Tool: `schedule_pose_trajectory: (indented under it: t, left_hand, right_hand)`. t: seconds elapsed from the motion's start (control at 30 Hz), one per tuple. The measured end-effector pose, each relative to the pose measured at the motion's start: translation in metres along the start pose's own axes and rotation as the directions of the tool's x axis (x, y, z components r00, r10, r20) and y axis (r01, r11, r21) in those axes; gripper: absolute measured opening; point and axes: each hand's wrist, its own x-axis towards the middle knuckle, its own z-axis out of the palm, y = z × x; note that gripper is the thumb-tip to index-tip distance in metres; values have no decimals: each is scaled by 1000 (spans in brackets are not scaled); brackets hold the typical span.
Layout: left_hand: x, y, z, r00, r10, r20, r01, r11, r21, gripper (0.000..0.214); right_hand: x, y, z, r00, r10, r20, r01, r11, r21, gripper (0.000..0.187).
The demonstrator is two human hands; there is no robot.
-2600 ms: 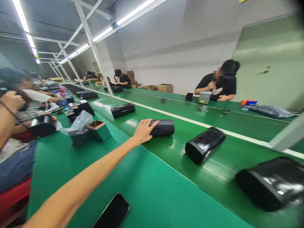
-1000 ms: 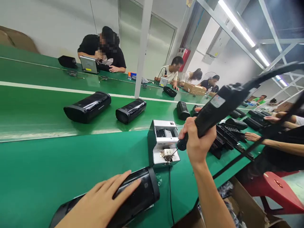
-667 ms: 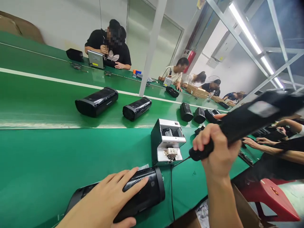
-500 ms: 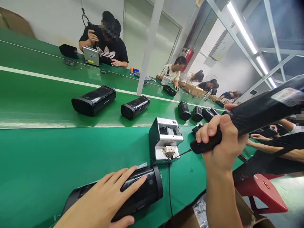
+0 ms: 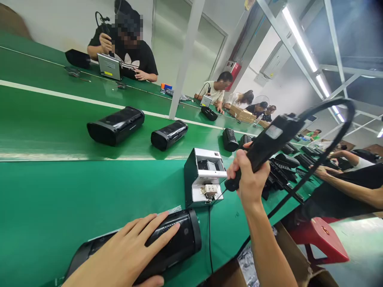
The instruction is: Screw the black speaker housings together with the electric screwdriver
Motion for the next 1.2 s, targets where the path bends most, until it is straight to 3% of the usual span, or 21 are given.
schedule_pose_trajectory:
  t: [0.1,0.17,0.33,0.47,0.7,0.9,1.03,1.2]
  left_hand:
    - [0,3,-1,999,26,-27,-25,1000,4,123]
    - [4,6,-9,997,54,-54,-52,998,31,127]
    - [15,10,-30,988,102,-113,-92,992,90,126]
    - [18,11,-33,992,119,-49,-113,988,101,118]
    - [21,14,-43,995,80,66,-85,993,80,111]
    - [20,12,-40,991,46,122,-52,997,53,106]
    - [24,14,-41,977,-5,212,7,1000,-11,105]
    - [25,13,-39,964,-24,266,47,996,-78,108]
  right_hand:
    - [-7,-20,-2,999,35,35,-36,999,26,28]
    - [-10,-39,3,1000,-9,19,7,997,81,25]
    - [-10,-69,34,993,-69,94,41,961,274,21]
    - [-10,-61,50,984,-44,170,1,970,242,26]
    - [-9,-53,48,984,-35,172,1,981,195,26]
    - [-9,-54,49,984,-1,178,-36,978,206,21]
    - [-24,-35,51,979,-9,206,-36,975,218,19]
    - [-58,-6,50,974,18,226,-42,994,103,24]
